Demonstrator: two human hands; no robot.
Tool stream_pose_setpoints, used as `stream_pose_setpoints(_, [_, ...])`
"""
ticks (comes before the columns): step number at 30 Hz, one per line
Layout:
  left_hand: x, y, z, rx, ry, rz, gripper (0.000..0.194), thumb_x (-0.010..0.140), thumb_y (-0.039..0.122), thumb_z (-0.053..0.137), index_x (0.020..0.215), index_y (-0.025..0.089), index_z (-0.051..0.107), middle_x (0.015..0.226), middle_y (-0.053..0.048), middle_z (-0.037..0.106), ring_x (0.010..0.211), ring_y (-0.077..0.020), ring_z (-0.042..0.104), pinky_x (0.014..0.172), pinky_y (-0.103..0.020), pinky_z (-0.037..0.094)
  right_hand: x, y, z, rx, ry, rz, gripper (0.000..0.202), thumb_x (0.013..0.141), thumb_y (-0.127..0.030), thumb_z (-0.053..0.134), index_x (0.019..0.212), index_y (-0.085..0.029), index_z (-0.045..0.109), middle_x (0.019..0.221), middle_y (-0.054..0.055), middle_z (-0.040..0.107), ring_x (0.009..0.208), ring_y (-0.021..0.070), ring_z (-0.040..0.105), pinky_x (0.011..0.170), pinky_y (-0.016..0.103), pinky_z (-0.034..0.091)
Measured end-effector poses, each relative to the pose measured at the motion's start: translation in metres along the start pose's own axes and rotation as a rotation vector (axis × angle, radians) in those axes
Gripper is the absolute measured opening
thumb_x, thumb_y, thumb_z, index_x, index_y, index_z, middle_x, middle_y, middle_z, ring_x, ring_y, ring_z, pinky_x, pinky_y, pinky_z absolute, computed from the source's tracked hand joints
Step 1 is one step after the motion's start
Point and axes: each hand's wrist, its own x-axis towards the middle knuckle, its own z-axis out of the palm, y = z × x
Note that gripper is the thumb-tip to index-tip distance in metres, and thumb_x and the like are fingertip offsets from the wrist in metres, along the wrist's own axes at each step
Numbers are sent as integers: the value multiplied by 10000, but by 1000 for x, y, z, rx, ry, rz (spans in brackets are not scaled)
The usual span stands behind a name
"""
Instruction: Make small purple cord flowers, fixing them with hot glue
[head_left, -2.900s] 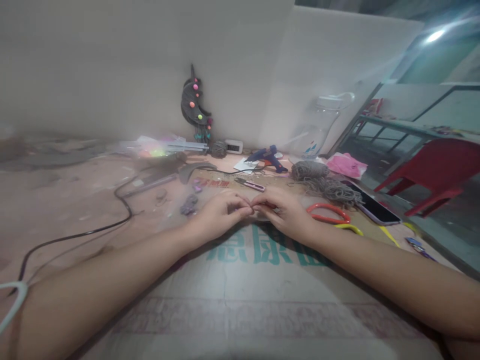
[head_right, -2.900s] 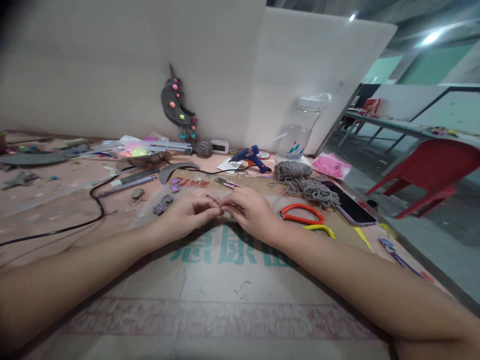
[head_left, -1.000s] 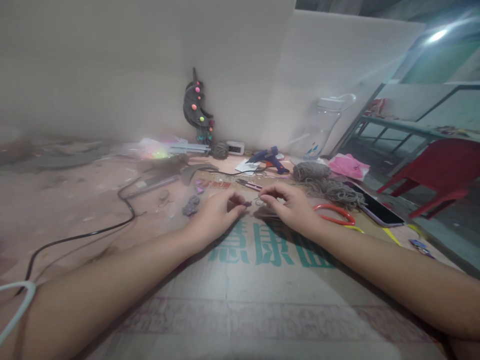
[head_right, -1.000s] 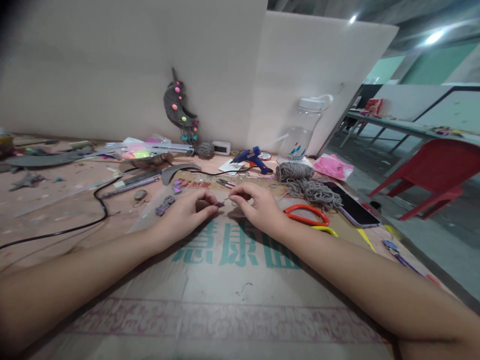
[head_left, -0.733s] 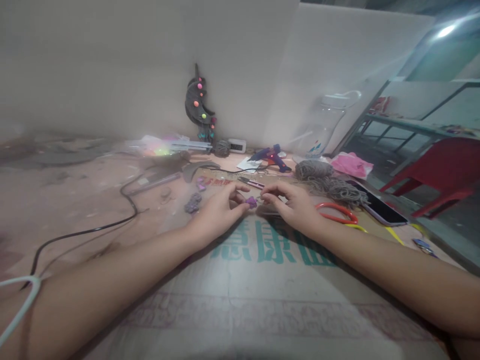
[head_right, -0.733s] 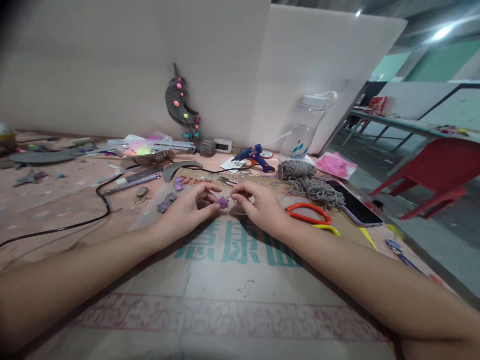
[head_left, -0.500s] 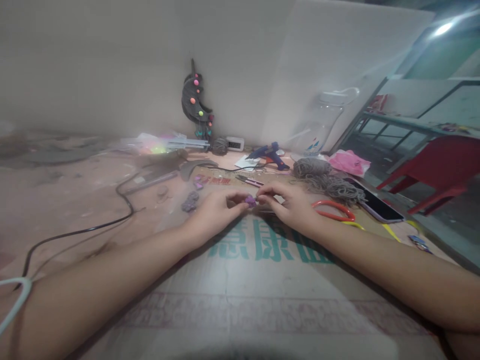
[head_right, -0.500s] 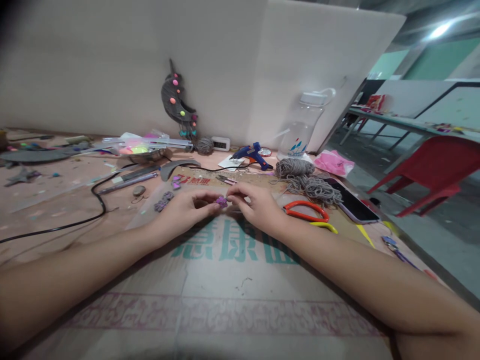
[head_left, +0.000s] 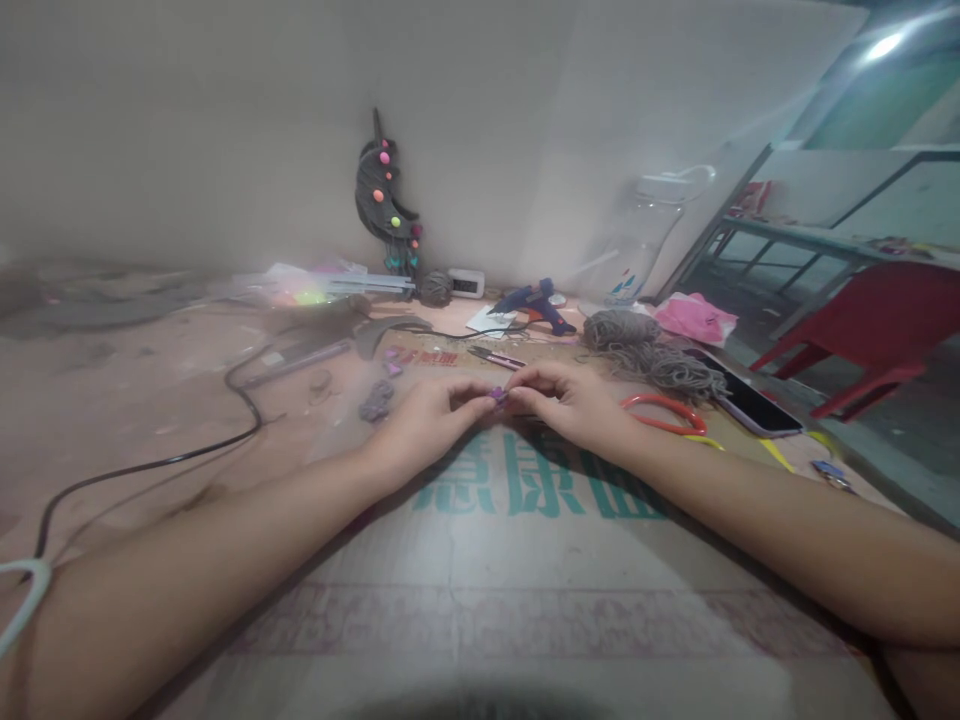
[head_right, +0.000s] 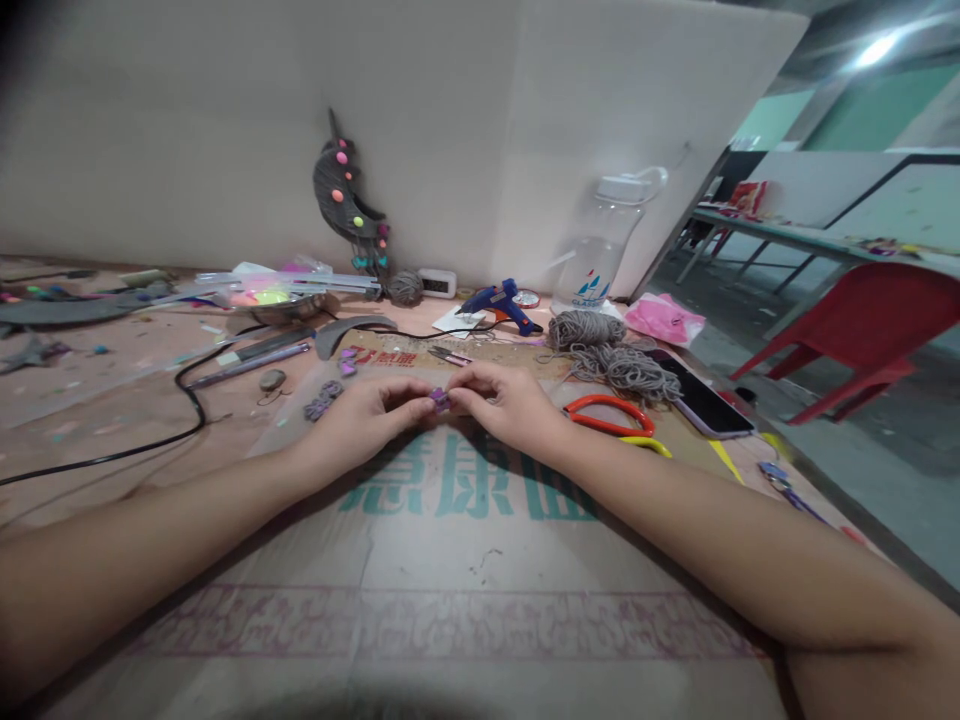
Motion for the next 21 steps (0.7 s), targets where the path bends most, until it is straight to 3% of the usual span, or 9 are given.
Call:
stream_pose_setpoints(13, [0,1,0,-32,-16,-32,303,889,431,550,1006,199,706,859,-30,741,800,-182,675,739,-282,500,1,0,2,95,-41,55,120,828,-306,617,848,-191,646,775,23,727,726,170,714,672,285,579])
stream_pose_setpoints(21, [0,7,-1,11,-21,-18,301,892,429,526,890,191,710,856,-28,741,804,-182,664,726,-279,487,1,-1,1,77,-74,40,119,840,-298,604,854,-190,649,794,24,731,723,161,703,665,277,557])
